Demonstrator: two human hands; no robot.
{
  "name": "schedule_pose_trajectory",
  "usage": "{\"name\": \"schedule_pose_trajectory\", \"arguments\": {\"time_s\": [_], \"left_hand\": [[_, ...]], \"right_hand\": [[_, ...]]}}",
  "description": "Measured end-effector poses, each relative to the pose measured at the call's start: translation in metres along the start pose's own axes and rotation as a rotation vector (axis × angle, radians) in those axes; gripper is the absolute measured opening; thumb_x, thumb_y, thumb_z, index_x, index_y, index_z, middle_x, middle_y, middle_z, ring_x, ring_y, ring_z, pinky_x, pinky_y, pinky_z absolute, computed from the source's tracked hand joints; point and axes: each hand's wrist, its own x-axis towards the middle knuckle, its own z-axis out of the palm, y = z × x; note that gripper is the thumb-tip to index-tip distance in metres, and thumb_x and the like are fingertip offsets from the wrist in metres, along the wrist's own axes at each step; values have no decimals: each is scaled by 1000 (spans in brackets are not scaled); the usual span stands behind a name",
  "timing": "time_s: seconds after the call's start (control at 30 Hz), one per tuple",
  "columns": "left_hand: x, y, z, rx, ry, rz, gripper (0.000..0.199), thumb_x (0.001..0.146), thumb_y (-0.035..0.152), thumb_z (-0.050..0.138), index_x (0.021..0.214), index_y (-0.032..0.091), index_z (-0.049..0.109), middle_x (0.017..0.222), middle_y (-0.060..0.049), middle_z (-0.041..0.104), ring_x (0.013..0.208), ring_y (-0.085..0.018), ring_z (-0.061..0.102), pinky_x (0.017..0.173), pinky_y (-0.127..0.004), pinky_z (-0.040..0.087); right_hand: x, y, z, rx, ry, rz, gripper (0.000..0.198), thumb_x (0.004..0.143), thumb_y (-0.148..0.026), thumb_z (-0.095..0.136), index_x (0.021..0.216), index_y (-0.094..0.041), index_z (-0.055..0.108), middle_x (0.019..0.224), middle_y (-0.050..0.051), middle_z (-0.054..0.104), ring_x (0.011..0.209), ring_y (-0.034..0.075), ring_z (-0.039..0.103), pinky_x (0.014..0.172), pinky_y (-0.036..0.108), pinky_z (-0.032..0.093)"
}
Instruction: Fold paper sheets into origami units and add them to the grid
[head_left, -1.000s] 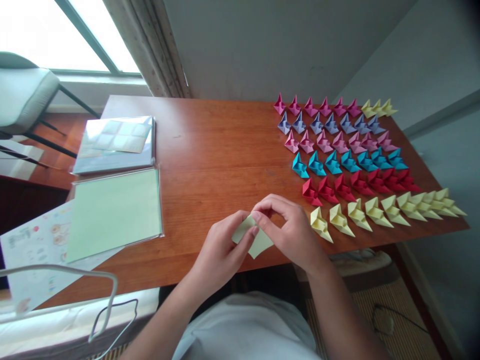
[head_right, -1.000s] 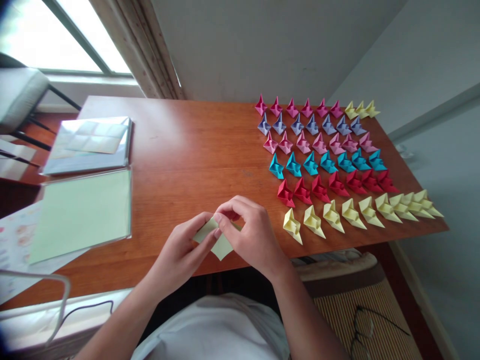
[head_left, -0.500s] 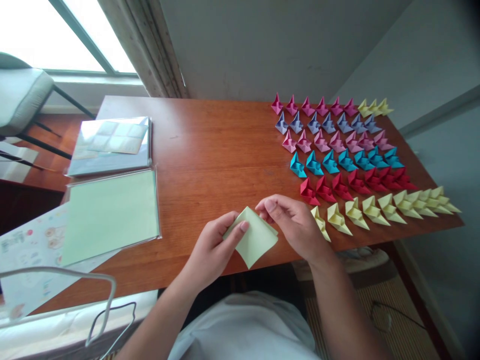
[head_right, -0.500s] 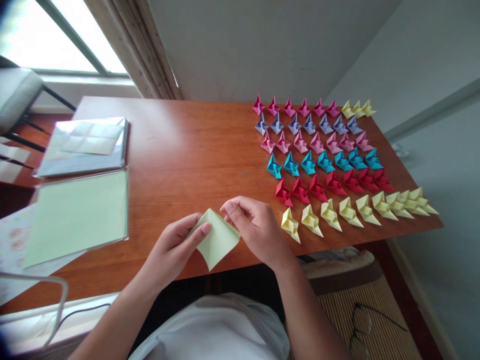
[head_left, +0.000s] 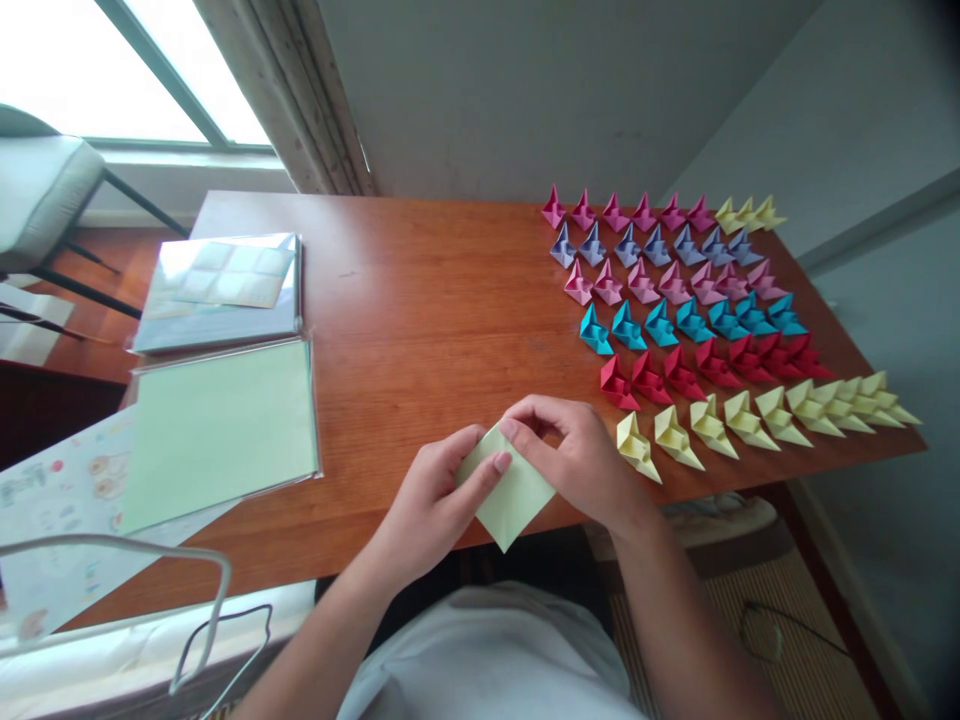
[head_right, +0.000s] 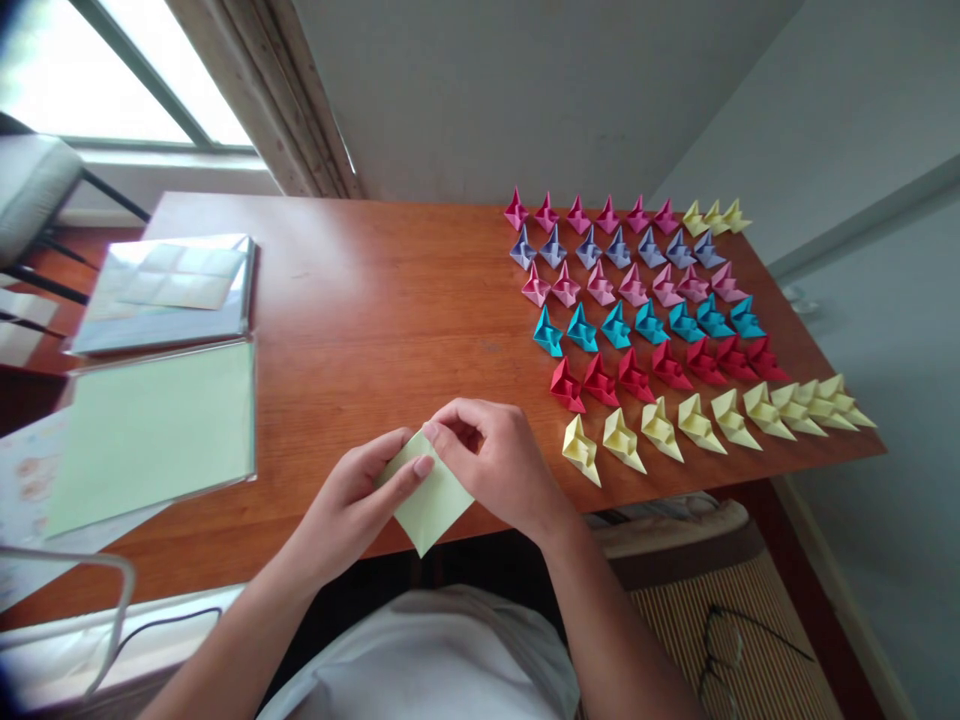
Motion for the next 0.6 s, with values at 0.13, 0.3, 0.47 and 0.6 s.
{"name": "schedule_pose_trajectory", "arguments": {"time_s": [0.13, 0.3, 0.47, 0.6], "left_hand": [[1, 1, 0, 23, 12, -10, 32, 91, 43, 63, 77, 16, 57, 66, 4, 44, 61, -10, 40, 54, -22, 31], [0, -1, -1, 23, -5, -8, 33, 93, 45, 60, 77, 16, 56, 65, 5, 44, 61, -10, 40, 54, -23, 30], [1, -4, -2, 58, -6, 9, 36, 95, 46, 57, 76, 16, 55, 65, 5, 43, 61, -9, 40, 55, -23, 30], [1, -3, -4, 128, 50, 38, 37, 96, 45, 55, 72, 17, 52, 64, 5, 42, 59, -9, 39, 55, -23, 29]], "right_hand": [[0, 1, 0, -7, 1, -5, 18, 95, -26, 59, 83, -17, 69, 77, -1, 69, 71, 13, 62, 64, 23, 46], [0, 3, -3, -19, -29, 14, 24, 97, -31, 56, 82, -18, 69, 76, 0, 69, 69, 13, 61, 61, 23, 44], [1, 5, -2, -101, 25, -24, 22, 95, -29, 60, 79, -17, 70, 74, -1, 70, 67, 12, 61, 60, 23, 42], [0, 6, -3, -112, -30, 0, 30, 97, -36, 59, 76, -17, 69, 69, -2, 67, 63, 11, 57, 57, 23, 39]]}}
